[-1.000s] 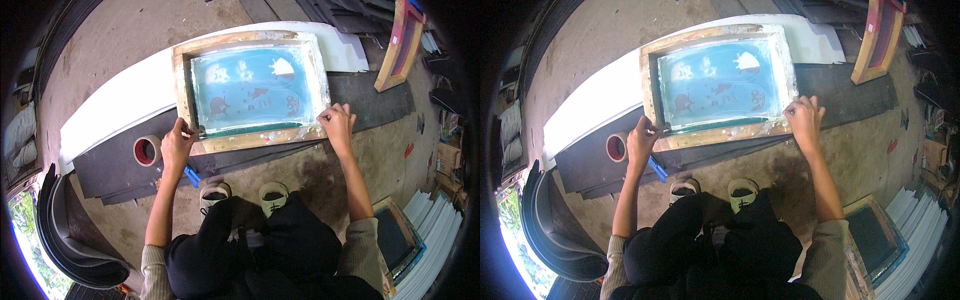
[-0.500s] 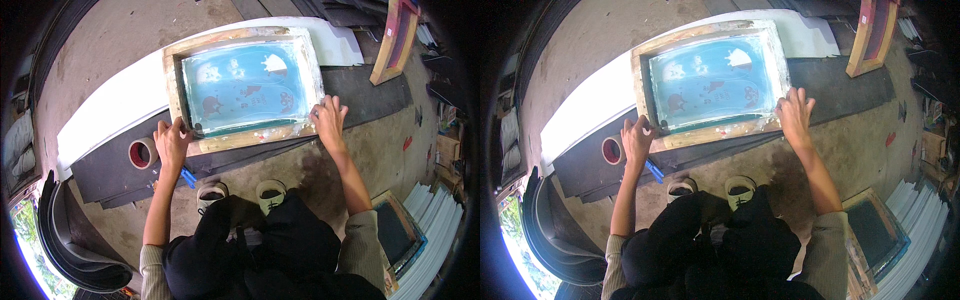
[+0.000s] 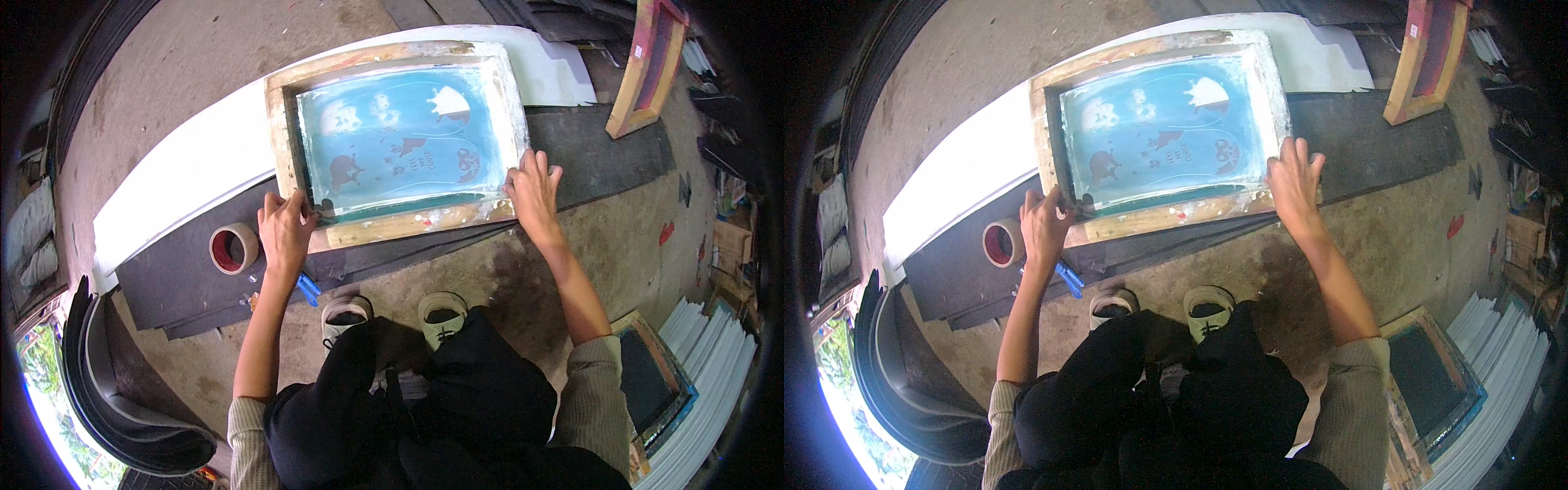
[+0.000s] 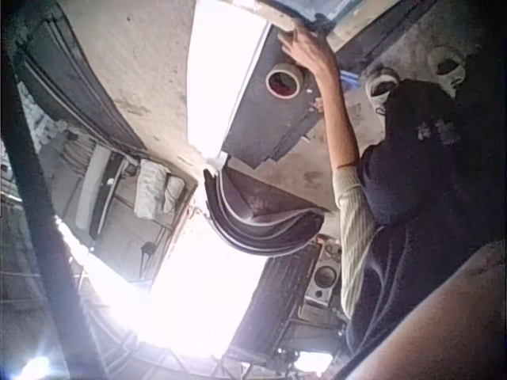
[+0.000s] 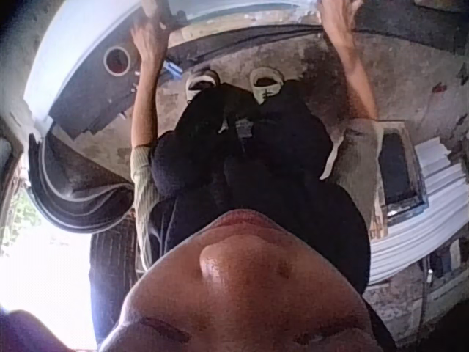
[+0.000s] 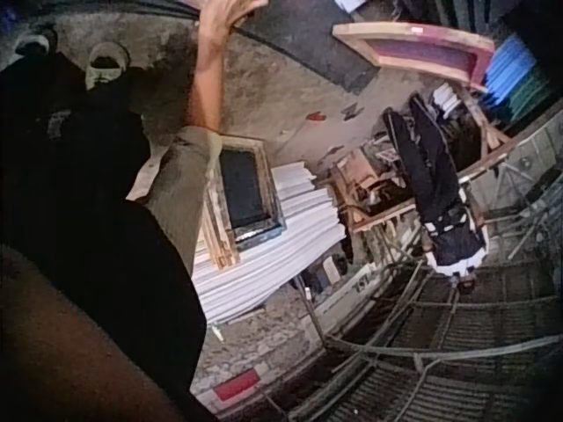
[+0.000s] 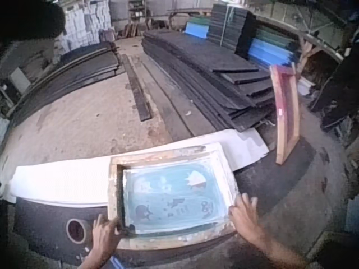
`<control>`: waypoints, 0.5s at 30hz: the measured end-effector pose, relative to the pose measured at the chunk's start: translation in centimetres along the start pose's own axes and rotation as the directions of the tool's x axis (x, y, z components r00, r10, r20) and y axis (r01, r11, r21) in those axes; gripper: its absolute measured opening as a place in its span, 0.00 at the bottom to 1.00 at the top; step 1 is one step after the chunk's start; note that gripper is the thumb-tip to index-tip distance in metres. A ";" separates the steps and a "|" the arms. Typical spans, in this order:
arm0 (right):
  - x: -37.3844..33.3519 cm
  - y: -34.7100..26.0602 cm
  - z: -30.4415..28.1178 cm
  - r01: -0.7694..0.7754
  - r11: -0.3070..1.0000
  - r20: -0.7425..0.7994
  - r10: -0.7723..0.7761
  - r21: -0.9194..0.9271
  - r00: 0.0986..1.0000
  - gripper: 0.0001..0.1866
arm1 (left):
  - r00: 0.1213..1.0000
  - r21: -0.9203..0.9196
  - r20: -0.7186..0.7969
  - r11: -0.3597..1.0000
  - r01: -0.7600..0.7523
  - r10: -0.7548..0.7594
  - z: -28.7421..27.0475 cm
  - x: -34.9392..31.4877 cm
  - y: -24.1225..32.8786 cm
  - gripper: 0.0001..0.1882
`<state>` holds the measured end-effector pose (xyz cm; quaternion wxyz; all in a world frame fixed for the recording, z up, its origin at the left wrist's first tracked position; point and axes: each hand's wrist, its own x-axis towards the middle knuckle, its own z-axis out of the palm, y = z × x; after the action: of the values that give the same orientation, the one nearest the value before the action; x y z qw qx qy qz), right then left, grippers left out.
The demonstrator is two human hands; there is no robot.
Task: The person sits on the floor and repeatedly applies masking tape to the edges of a wooden frame with a blue screen. They tear off pieces of tape, press them along the frame edges, and smooth them down by hand.
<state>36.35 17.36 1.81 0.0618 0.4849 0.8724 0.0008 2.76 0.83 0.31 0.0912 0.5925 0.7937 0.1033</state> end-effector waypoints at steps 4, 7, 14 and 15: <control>0.0 0.4 1.0 0.023 0.996 -0.019 -0.024 -0.083 1.000 0.10 | 1.000 -0.012 -0.003 0.999 -0.031 0.031 0.2 0.2 0.2 0.15; 0.3 -0.3 0.5 0.009 1.000 0.012 -0.008 -0.027 1.000 0.10 | 0.997 0.034 -0.023 0.996 -0.077 0.078 0.1 0.2 0.1 0.15; 0.4 -0.2 0.7 -0.014 1.000 0.019 0.015 -0.028 1.000 0.09 | 0.996 0.057 0.049 0.995 -0.079 0.076 0.4 0.3 0.2 0.14; 0.4 -0.2 0.8 -0.015 0.999 0.019 0.016 -0.032 1.000 0.08 | 0.996 0.068 0.048 0.994 -0.080 0.077 0.6 0.3 0.2 0.14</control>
<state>36.08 17.52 1.00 0.0780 0.4905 0.8679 0.0105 3.03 1.26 -0.18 0.0842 0.6282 0.7707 0.0656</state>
